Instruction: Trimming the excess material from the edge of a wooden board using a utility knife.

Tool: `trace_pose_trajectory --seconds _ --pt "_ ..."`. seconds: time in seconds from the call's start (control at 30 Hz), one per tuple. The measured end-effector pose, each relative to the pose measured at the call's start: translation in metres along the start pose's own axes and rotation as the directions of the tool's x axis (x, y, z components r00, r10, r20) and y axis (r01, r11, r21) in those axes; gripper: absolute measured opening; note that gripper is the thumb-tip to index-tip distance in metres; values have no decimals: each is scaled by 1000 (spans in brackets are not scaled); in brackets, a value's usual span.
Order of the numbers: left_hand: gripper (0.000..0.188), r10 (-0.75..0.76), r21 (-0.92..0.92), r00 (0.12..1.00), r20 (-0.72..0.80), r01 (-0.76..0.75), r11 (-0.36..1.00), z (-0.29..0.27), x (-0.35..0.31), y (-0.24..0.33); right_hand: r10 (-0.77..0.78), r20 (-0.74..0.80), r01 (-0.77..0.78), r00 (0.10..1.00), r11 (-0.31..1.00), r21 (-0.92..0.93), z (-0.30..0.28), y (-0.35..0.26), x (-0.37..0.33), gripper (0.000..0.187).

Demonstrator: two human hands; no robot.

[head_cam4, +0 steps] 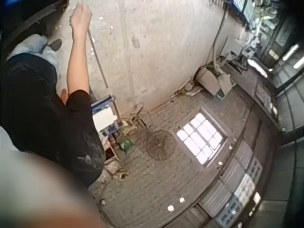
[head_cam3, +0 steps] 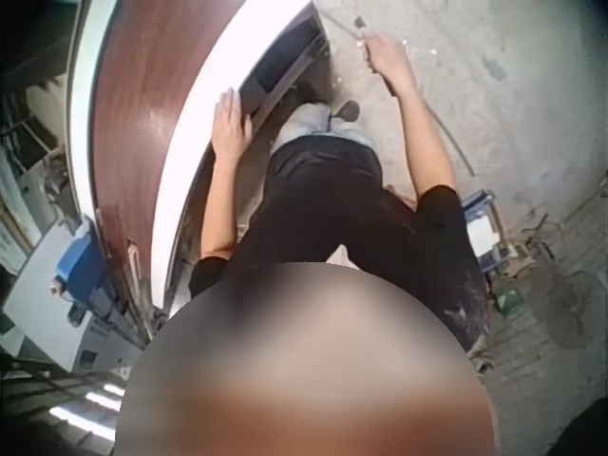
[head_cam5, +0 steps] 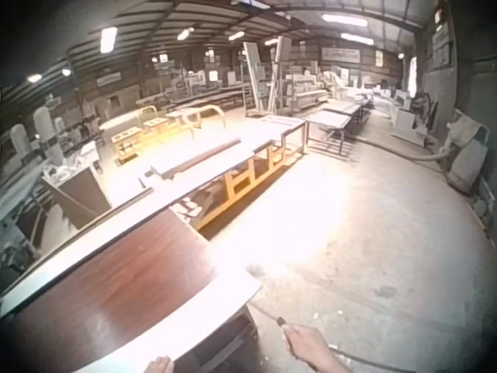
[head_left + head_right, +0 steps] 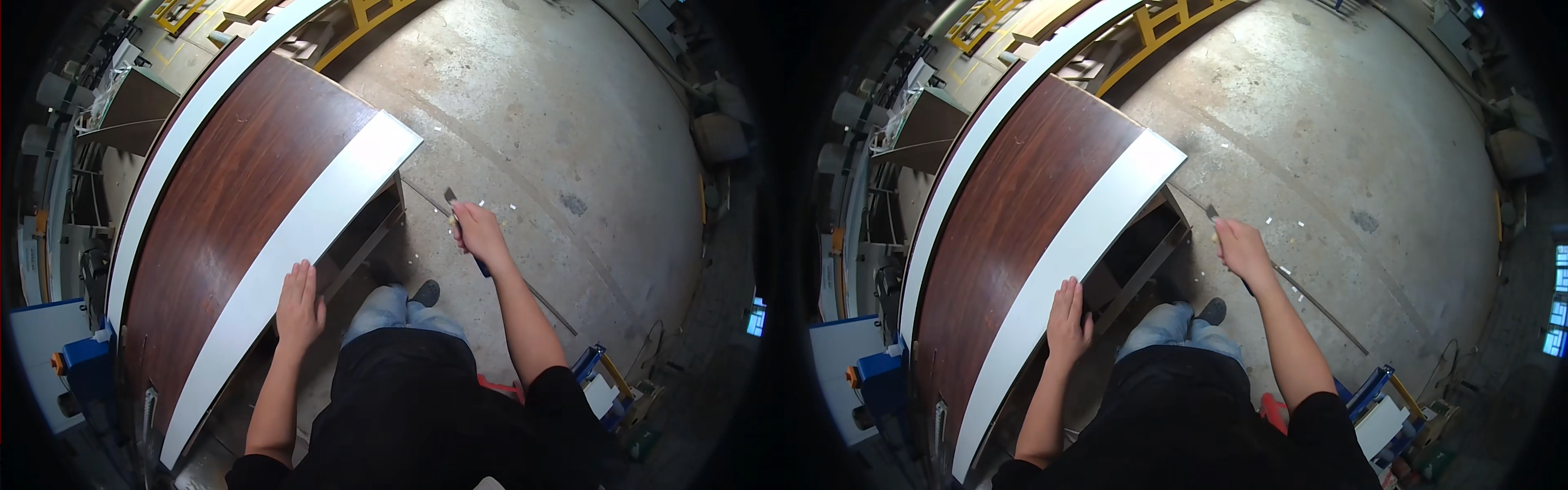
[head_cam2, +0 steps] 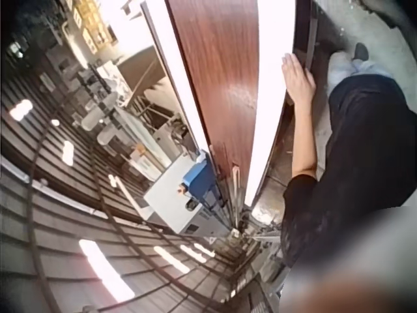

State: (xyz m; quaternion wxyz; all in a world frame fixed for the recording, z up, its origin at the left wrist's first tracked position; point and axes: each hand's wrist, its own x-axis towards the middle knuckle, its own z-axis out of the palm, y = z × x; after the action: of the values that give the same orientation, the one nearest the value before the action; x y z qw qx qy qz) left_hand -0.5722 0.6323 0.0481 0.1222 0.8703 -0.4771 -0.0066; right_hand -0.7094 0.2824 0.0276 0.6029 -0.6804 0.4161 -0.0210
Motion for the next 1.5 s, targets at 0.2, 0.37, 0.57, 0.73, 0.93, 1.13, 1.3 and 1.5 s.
trace_pose_trajectory --seconds 0.2,0.37,0.57,0.73,0.93,1.13,1.3,1.5 --pt "56 -72 -165 995 -64 61 984 -11 -74 -46 -155 4 142 988 893 -427 12 -65 97 51" --pt "69 -328 -61 944 -27 326 943 -22 -97 -92 -4 51 28 999 872 -489 44 -98 81 50" --pt "74 -299 51 954 31 297 953 -23 -87 -103 -411 195 433 891 638 -636 87 -67 61 51" --pt "77 -249 43 965 83 246 968 -32 -78 -119 -114 -2 91 993 802 -590 70 -89 71 47" --pt "80 -213 78 975 58 208 975 -31 -78 -123 -118 106 158 987 799 -580 88 -83 51 48" --pt "79 -213 78 976 44 210 975 -29 -76 -123 -283 117 281 952 650 -706 110 -74 33 47" --pt "78 -210 83 977 36 207 975 -31 -78 -123 -21 86 64 996 843 -534 96 -90 45 48" --pt "79 -212 92 976 44 207 974 -31 -81 -124 -148 153 212 977 731 -648 131 -71 12 44"
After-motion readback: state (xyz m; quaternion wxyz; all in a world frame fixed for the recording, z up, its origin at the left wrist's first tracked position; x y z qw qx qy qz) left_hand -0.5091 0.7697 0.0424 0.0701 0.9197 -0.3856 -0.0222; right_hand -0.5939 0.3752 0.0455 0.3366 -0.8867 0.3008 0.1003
